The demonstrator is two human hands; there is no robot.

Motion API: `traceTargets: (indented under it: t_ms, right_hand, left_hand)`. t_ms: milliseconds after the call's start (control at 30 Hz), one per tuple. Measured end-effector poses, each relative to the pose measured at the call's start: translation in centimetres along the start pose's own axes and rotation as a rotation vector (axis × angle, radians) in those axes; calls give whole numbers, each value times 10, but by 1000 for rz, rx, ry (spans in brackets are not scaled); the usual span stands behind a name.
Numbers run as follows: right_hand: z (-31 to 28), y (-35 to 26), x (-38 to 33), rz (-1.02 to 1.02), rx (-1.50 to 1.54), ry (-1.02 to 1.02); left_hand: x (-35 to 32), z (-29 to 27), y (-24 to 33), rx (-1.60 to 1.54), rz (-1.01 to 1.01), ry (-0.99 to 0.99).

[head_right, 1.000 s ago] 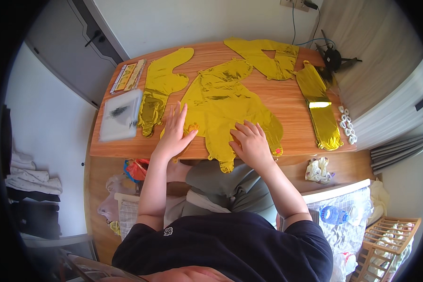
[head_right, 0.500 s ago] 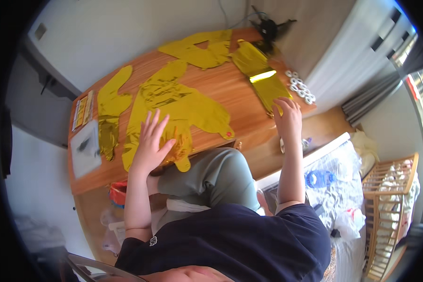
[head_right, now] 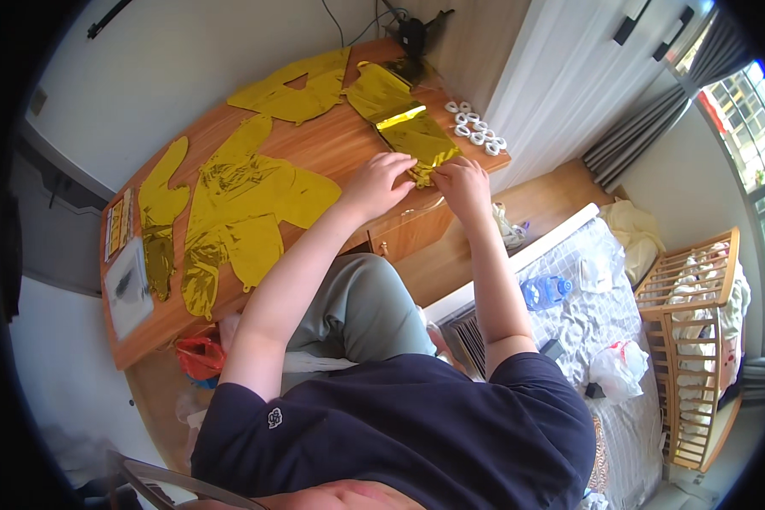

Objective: Folding gold foil balloons at a desk and organizing them.

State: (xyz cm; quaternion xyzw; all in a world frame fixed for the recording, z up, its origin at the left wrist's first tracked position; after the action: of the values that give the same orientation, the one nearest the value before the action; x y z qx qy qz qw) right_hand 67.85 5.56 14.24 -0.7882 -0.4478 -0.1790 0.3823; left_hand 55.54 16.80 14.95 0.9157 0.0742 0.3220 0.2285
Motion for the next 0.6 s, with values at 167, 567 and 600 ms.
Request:
traceTargets:
  t_ms: [167, 567, 600]
  right_hand:
    - [5, 4, 12, 23, -6, -83]
    - [-5, 22, 21, 166, 325, -175]
    - [-4, 27, 23, 176, 335, -155]
  left_hand:
    - [23, 22, -8, 50, 17, 77]
    - [45, 24, -44, -16, -299, 24]
    - [46, 24, -43, -18, -297, 25]
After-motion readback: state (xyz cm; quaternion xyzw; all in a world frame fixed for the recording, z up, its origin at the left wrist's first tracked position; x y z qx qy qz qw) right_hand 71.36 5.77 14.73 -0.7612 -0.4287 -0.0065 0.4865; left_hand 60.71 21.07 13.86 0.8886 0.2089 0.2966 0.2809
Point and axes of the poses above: each hand's wrist, its own x-axis towards the middle knuckle, its own z-axis out of the palm, y = z × x, the point moved 9 cm from there along x, towards the middle knuckle, and after that the axes turned 11 degrees about y, right-handed, at the moved point
